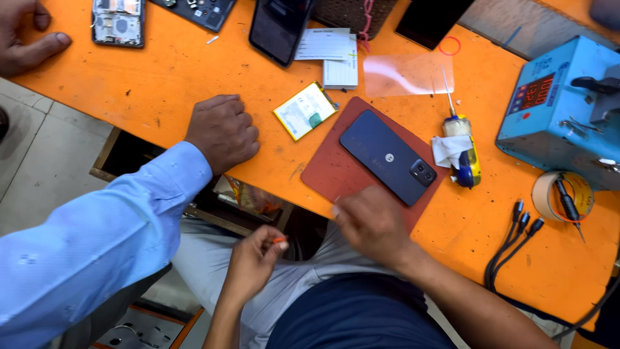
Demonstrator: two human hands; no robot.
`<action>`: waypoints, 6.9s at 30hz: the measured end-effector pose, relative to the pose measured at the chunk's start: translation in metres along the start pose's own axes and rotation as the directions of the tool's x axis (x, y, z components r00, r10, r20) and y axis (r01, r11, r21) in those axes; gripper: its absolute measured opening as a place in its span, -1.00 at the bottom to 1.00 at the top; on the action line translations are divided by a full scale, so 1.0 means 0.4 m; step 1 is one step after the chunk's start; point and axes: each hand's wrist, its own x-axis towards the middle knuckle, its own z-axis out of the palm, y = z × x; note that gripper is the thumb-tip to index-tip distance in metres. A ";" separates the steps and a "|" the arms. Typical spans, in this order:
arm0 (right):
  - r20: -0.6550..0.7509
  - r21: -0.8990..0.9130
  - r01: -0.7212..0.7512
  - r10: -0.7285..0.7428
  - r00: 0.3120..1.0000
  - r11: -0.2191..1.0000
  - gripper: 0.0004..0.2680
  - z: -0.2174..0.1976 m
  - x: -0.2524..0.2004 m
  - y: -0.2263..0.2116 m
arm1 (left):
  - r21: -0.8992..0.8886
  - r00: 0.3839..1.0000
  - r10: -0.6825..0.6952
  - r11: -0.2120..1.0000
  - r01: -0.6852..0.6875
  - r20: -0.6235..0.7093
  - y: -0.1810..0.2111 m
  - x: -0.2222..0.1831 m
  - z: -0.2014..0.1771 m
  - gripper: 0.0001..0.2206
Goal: The person applies adhesive from a tube to the back of a black mobile phone, attaches the rear cover, and secures it with rubber bands. The person then handles a white mobile phone, wipes its back surface with a cloth, and applies liquid from a spray can to clean it.
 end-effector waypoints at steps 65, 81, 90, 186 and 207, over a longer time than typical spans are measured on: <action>0.098 0.207 -0.280 0.265 0.959 0.937 -0.81 -0.112 -0.026 -0.026 | -0.893 0.914 0.226 0.384 0.235 0.337 0.216 -0.015 0.171 -0.70; 0.335 0.416 -0.317 0.180 0.925 0.852 -0.68 -0.143 -0.088 -0.119 | -0.748 0.905 0.060 0.542 -0.384 -0.421 0.291 0.019 0.069 -0.71; 0.310 -0.030 -0.203 0.202 0.929 0.979 -0.86 -0.111 -0.008 -0.107 | -0.784 0.828 0.010 0.314 -0.535 -0.561 0.363 0.069 0.019 -0.72; 0.336 0.770 -0.587 0.622 0.707 0.251 -0.78 -0.096 -0.037 0.035 | -0.982 0.788 0.593 0.175 0.072 0.164 0.160 -0.032 0.006 -0.43; 0.201 0.301 -0.321 0.269 0.942 0.898 -0.83 -0.117 0.020 -0.065 | -0.933 0.944 0.182 0.290 0.215 0.274 0.193 -0.041 0.110 -0.66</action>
